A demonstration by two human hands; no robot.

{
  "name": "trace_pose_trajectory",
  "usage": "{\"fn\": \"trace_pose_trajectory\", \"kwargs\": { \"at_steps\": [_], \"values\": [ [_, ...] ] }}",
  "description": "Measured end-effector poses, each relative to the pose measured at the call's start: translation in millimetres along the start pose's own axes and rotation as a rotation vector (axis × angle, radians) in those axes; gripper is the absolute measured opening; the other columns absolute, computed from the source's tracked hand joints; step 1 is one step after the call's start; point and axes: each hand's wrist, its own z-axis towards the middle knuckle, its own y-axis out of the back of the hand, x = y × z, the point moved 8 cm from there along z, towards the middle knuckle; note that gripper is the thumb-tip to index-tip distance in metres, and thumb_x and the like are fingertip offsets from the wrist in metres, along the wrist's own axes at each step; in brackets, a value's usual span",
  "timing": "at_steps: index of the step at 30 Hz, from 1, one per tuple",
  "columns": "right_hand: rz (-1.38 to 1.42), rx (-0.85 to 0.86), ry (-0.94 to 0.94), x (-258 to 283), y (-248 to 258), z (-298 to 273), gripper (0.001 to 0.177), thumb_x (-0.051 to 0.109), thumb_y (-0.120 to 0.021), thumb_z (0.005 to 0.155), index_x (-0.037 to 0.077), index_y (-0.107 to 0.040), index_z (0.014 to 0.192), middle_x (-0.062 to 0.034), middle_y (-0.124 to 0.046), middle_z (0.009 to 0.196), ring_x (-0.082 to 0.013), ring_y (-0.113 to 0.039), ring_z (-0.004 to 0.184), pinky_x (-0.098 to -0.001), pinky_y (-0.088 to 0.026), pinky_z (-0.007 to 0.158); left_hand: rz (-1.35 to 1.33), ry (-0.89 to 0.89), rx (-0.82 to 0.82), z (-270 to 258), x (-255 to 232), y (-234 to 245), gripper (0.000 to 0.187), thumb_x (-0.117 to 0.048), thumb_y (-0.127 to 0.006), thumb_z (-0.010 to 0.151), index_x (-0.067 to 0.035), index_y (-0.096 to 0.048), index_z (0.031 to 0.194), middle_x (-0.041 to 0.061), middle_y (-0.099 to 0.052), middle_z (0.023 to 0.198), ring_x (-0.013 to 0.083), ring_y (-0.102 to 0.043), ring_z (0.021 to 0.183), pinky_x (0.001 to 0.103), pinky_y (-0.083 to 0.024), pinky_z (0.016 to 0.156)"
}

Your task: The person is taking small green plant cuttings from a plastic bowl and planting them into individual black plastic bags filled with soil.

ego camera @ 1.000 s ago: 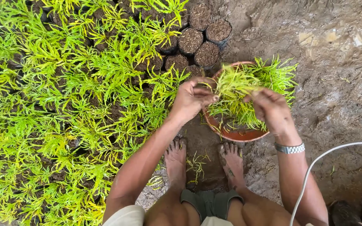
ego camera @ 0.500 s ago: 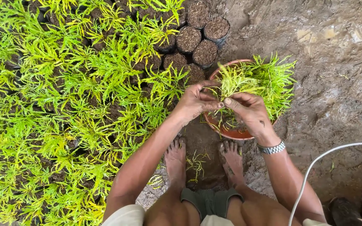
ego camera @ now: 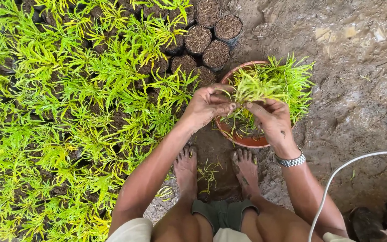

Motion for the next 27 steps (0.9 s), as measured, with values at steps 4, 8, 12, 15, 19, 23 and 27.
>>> {"fn": "trace_pose_trajectory", "kwargs": {
  "at_steps": [4, 8, 12, 15, 19, 23, 27],
  "values": [
    [0.143, 0.047, 0.064, 9.6, -0.9, -1.0, 0.007, 0.002, -0.073, 0.094, -0.002, -0.070, 0.098, -0.0123, -0.066, 0.074, -0.0032, -0.048, 0.046, -0.0167, -0.041, 0.040, -0.101, -0.155, -0.104, -3.0, -16.0, 11.9, 0.047, -0.002, -0.082, 0.088, -0.001, -0.063, 0.131, 0.022, -0.075, 0.099, 0.0247, -0.078, 0.085, 0.029, -0.068, 0.073],
    [0.298, 0.084, 0.091, 37.7, -0.2, -17.6, 0.012, 0.000, -0.068, 0.091, -0.003, -0.070, 0.103, -0.0175, -0.070, 0.083, -0.0015, -0.047, 0.048, -0.0179, -0.043, 0.039, -0.138, -0.166, -0.117, -0.6, -8.9, 26.4, 0.046, -0.001, -0.082, 0.089, -0.001, -0.062, 0.131, 0.022, -0.075, 0.099, 0.0259, -0.078, 0.086, 0.029, -0.069, 0.074],
    [0.365, 0.099, 0.136, 48.7, 2.7, -30.7, 0.016, 0.000, -0.066, 0.091, -0.004, -0.068, 0.107, -0.0199, -0.070, 0.089, -0.0009, -0.050, 0.052, -0.0172, -0.045, 0.043, -0.109, -0.199, -0.109, -3.2, -8.7, 20.5, 0.045, -0.002, -0.083, 0.088, -0.001, -0.063, 0.129, 0.022, -0.075, 0.098, 0.0252, -0.079, 0.085, 0.029, -0.069, 0.072],
    [0.366, 0.118, 0.184, 53.3, 2.7, -35.7, 0.019, 0.000, -0.066, 0.091, -0.010, -0.065, 0.107, -0.0263, -0.067, 0.089, -0.0028, -0.046, 0.050, -0.0189, -0.044, 0.043, -0.149, -0.184, -0.107, -8.3, -14.7, 11.3, 0.047, -0.002, -0.083, 0.086, 0.001, -0.062, 0.128, 0.022, -0.075, 0.095, 0.0258, -0.079, 0.083, 0.030, -0.069, 0.073],
    [0.357, 0.126, 0.208, 56.8, 1.9, -41.3, 0.021, -0.001, -0.066, 0.091, -0.013, -0.062, 0.109, -0.0290, -0.066, 0.092, -0.0036, -0.046, 0.052, -0.0195, -0.045, 0.045, -0.150, -0.191, -0.082, -11.1, -20.2, 6.1, 0.046, -0.001, -0.083, 0.086, 0.002, -0.063, 0.128, 0.022, -0.075, 0.095, 0.0259, -0.078, 0.083, 0.030, -0.069, 0.073],
    [0.344, 0.128, 0.213, 57.2, 2.8, -42.4, 0.021, -0.001, -0.065, 0.092, -0.014, -0.061, 0.109, -0.0296, -0.065, 0.092, -0.0034, -0.045, 0.053, -0.0200, -0.044, 0.045, -0.150, -0.184, -0.066, -9.2, -19.0, 7.3, 0.046, 0.000, -0.082, 0.086, 0.003, -0.063, 0.128, 0.023, -0.075, 0.095, 0.0262, -0.078, 0.082, 0.030, -0.069, 0.073],
    [0.356, 0.136, 0.222, 77.1, -10.1, -47.5, 0.020, -0.002, -0.065, 0.092, -0.014, -0.061, 0.108, -0.0294, -0.066, 0.092, -0.0028, -0.046, 0.053, -0.0198, -0.044, 0.046, -0.090, -0.171, -0.076, -9.6, -13.9, 3.8, 0.046, -0.002, -0.083, 0.087, 0.001, -0.064, 0.129, 0.021, -0.075, 0.095, 0.0242, -0.077, 0.082, 0.030, -0.068, 0.073]
  ]
}}
